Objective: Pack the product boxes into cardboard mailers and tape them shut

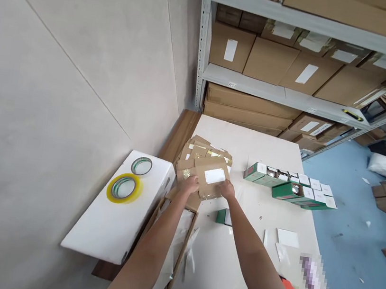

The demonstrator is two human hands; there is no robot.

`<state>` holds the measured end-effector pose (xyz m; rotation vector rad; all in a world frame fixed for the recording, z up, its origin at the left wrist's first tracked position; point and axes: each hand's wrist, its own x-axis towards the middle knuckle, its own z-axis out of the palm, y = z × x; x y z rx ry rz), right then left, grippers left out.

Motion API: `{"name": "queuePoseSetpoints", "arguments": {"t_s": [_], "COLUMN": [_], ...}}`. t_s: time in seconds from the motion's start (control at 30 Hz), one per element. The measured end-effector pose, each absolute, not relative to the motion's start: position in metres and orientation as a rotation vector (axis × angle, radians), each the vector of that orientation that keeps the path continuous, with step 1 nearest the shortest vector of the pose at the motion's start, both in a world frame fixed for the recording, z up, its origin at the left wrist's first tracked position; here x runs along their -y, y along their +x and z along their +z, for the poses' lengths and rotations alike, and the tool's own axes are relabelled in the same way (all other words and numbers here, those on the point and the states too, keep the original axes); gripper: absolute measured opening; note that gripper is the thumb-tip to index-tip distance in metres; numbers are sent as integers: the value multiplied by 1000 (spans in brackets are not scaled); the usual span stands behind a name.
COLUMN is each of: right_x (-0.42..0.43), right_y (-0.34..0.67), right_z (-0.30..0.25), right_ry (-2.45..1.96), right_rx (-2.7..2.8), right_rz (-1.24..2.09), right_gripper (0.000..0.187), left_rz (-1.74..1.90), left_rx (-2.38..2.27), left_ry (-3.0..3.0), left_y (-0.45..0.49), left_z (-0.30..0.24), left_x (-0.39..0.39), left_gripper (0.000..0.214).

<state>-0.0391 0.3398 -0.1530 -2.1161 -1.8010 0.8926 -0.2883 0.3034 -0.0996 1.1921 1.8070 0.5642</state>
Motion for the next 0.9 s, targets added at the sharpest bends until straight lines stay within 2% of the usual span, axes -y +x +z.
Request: {"name": "queuePoseSetpoints", "arguments": {"t_s": [0.07, 0.27, 0.33, 0.43, 0.53, 0.63, 0.73, 0.9], "right_x": [-352, -363, -362, -361, -357, -349, -337, -311], "right_y": [-34, -25, -23, -19, -13, -2, 15, 46], "right_z": [-163, -182, -180, -165, -139, -108, -76, -30], "right_ry": [-2158, -2241, -2217, -2093, -1948, -1715, -1472, -1306], "right_rx": [1775, 1616, 1567, 1448, 1369, 1271, 1175, 1067], "right_rz": [888, 991, 980, 1053, 1175, 1305, 1389, 1416], "right_gripper": [55, 72, 62, 36, 18, 25, 38, 47], "left_rz": [575, 592, 541, 543, 563, 572, 626, 836], "left_rx": [-1795, -1785, -1802, -1820, -1855, -1918, -1982, -1966], "left_ry": [1248, 1284, 1300, 1272, 1199, 1130, 1060, 1088], "left_y": [-290, -291, -290, -290, -291, -292, -294, -298], "left_z": [-106, -118, -117, -114, -108, -103, -97, -88], "left_x": [-302, -301, -302, -303, -303, -304, -307, -312], "left_gripper": [39, 34, 36, 42, 58, 79, 90, 77]}}
